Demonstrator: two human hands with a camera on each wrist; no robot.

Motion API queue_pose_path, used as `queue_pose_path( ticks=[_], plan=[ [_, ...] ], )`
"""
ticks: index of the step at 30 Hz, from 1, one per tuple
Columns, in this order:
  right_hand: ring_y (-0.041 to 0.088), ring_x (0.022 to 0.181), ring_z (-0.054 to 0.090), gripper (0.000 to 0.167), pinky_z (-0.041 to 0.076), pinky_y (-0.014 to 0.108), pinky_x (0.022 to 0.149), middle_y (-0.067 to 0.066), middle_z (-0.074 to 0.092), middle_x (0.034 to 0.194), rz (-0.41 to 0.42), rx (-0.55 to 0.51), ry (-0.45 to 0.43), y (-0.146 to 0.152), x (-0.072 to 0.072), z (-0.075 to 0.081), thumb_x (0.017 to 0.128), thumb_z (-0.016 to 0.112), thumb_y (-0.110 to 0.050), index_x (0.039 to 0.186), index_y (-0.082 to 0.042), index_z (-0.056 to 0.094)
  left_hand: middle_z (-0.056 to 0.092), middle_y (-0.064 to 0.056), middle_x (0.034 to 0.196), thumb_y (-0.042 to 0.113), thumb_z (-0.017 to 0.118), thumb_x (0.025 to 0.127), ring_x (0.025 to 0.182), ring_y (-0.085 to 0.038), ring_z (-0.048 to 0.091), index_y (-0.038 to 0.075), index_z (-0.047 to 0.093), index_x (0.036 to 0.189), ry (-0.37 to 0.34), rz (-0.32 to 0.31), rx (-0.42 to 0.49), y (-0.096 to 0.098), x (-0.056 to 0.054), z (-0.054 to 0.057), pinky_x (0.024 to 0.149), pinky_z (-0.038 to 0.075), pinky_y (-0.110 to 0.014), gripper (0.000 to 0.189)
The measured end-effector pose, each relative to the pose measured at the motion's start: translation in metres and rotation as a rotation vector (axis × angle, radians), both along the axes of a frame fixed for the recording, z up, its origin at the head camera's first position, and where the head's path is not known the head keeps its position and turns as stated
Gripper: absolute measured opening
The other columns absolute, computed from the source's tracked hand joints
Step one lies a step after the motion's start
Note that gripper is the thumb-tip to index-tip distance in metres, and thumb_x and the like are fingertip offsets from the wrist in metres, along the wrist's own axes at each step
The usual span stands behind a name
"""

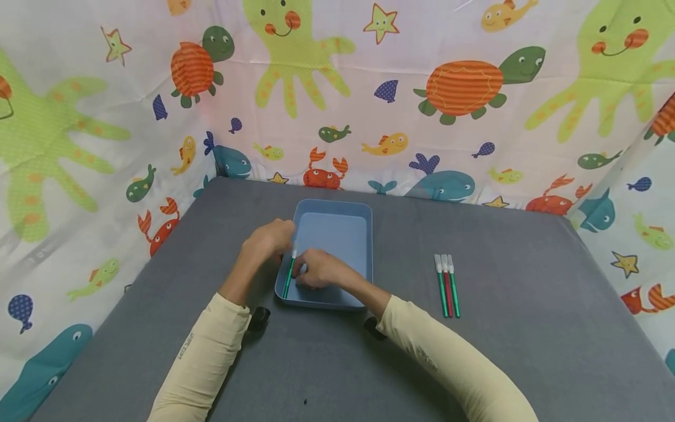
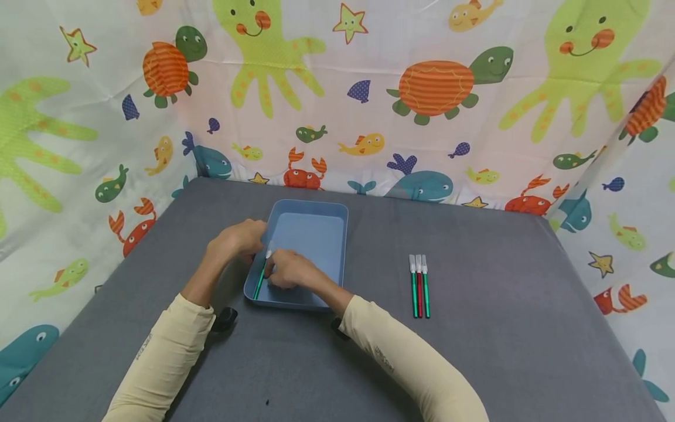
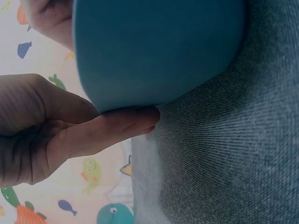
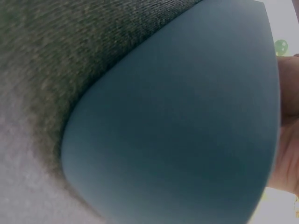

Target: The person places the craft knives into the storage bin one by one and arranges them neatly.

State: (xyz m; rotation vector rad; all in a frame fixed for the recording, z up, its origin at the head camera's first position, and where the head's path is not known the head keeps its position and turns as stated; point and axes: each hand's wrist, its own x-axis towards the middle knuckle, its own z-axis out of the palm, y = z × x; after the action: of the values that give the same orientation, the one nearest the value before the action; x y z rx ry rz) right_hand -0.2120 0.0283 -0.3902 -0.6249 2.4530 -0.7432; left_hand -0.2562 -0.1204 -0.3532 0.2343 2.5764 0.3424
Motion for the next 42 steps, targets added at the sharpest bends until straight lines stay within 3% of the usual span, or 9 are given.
queue_pose_path(
  ticks=[4,10,17,21,27,35,42],
  plan=[
    [0.011,0.067,0.062,0.016,0.048,0.022,0.061,0.004,0.068,0.083,-0.003,-0.024,0.013,0.008,0.002,0.003,0.1,0.067,-0.012,0.112,-0.007,0.077,0.068,-0.018,0.107,0.004,0.056,0.105,0.085,-0.025,0.071,-0.003,0.06,0.127,0.003,0.005,0.014,0.0,0.001,-0.001,0.073,0.064,-0.036,0.024],
    [0.013,0.071,0.064,0.021,0.049,0.023,0.065,0.007,0.071,0.085,-0.06,-0.072,0.039,0.03,0.006,0.023,0.103,0.065,-0.014,0.118,-0.004,0.075,0.067,-0.02,0.114,0.007,0.059,0.104,0.09,-0.027,0.071,-0.002,0.058,0.131,0.007,0.047,0.019,0.001,0.004,-0.002,0.082,0.065,-0.04,0.028],
    [0.016,0.074,0.067,0.021,0.053,0.026,0.066,0.013,0.073,0.086,-0.167,-0.207,0.114,0.076,0.015,0.046,0.104,0.062,-0.014,0.118,-0.002,0.073,0.066,-0.02,0.116,0.005,0.058,0.105,0.089,-0.026,0.071,-0.003,0.058,0.13,0.022,0.04,0.028,0.002,0.007,-0.004,0.082,0.065,-0.04,0.026],
    [0.026,0.079,0.071,0.021,0.054,0.028,0.068,0.018,0.075,0.089,-0.236,-0.226,0.168,0.103,0.018,0.053,0.104,0.061,-0.015,0.116,-0.003,0.074,0.067,-0.02,0.114,0.002,0.056,0.104,0.082,-0.024,0.072,-0.004,0.059,0.129,0.04,0.024,0.031,0.0,0.006,-0.006,0.076,0.064,-0.038,0.026],
    [0.025,0.083,0.07,0.025,0.052,0.032,0.071,0.013,0.075,0.091,-0.336,-0.147,0.221,0.144,0.023,0.055,0.105,0.059,-0.019,0.12,-0.004,0.072,0.068,-0.018,0.11,0.002,0.057,0.104,0.081,-0.023,0.072,-0.003,0.06,0.127,0.046,0.023,0.028,0.0,0.005,-0.005,0.069,0.063,-0.035,0.024],
    [0.022,0.078,0.069,0.03,0.052,0.032,0.066,0.019,0.075,0.095,-0.385,-0.001,0.249,0.196,0.033,0.043,0.104,0.06,-0.019,0.121,0.003,0.071,0.067,-0.018,0.109,0.0,0.057,0.103,0.084,-0.024,0.07,-0.003,0.06,0.126,0.038,0.017,0.028,0.003,0.003,-0.005,0.07,0.063,-0.035,0.024],
    [0.036,0.095,0.069,0.026,0.054,0.053,0.074,0.024,0.073,0.111,-0.452,0.257,0.228,0.231,0.041,0.036,0.101,0.064,-0.02,0.115,0.001,0.072,0.067,-0.02,0.115,0.0,0.055,0.104,0.083,-0.024,0.07,-0.004,0.057,0.133,0.032,0.021,0.015,0.004,0.003,-0.003,0.071,0.063,-0.036,0.03]
  ],
)
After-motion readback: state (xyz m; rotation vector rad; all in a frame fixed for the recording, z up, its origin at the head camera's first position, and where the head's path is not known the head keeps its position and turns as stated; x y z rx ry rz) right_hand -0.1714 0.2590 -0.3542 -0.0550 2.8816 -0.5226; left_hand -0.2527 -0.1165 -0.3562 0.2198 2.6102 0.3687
